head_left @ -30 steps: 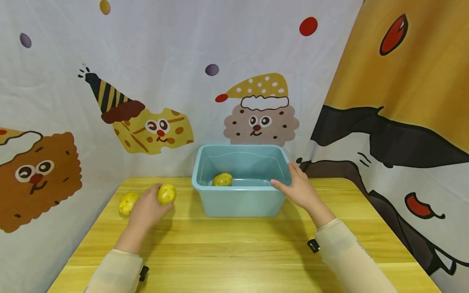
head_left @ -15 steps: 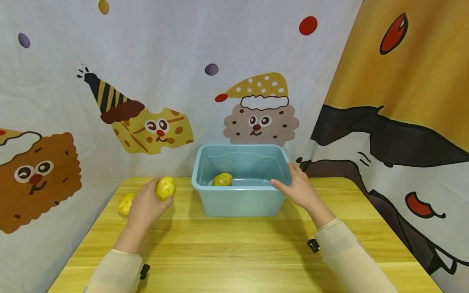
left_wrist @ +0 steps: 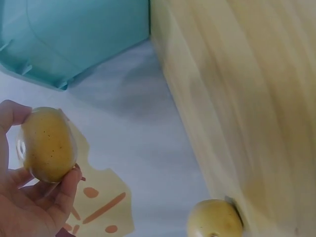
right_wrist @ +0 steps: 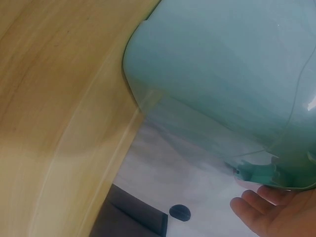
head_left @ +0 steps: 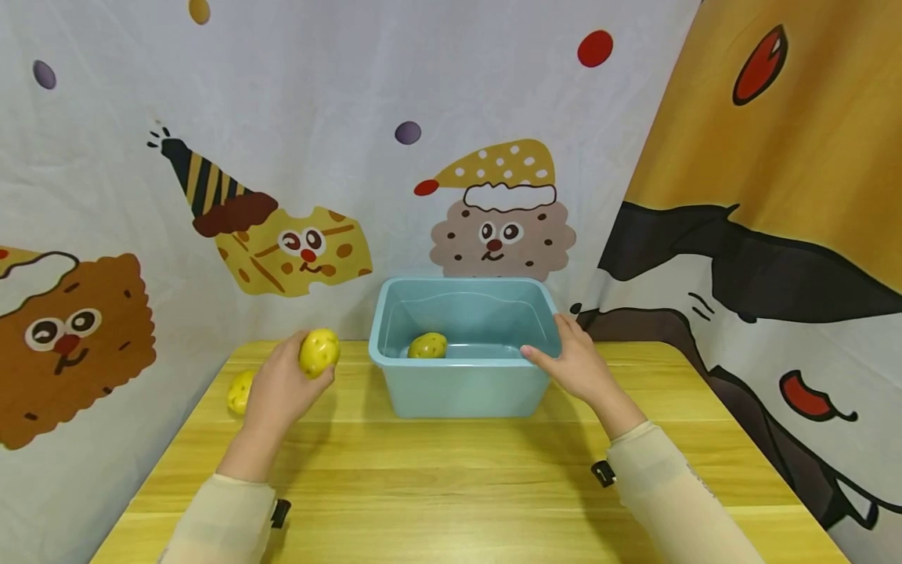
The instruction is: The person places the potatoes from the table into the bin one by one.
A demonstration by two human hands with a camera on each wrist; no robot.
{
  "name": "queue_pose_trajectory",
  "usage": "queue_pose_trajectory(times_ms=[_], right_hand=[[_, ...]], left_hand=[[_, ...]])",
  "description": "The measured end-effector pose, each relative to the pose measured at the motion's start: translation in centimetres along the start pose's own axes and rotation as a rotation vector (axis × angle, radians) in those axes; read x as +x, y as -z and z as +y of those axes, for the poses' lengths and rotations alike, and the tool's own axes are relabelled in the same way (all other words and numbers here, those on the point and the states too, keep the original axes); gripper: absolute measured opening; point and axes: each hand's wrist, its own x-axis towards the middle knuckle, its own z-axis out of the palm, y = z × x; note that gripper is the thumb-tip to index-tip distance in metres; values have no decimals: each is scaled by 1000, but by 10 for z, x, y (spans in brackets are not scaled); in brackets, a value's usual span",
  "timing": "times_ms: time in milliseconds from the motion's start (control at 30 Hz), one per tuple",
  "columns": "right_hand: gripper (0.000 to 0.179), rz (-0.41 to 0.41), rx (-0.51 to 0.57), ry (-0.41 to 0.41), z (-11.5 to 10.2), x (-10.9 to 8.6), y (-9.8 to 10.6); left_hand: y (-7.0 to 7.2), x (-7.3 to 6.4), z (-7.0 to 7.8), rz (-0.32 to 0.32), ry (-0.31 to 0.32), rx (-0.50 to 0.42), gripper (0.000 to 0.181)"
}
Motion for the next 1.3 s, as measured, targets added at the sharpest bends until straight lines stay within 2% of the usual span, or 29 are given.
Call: queue_pose_trajectory(times_ms=[533,900,1167,1300], right_hand=[[111,0,7,1,2,-1,-2],[111,3,1,8,3,0,-3],[111,1,-4,9,4,1,-1],[112,-2,-5,5,4,2,-1]], left_hand=[[8,9,14,10,-45,2,69],[18,16,27,-7,-72,-6,68],[19,21,36,-11,-96,-1,72],[20,23,41,-35,-97,5,73]])
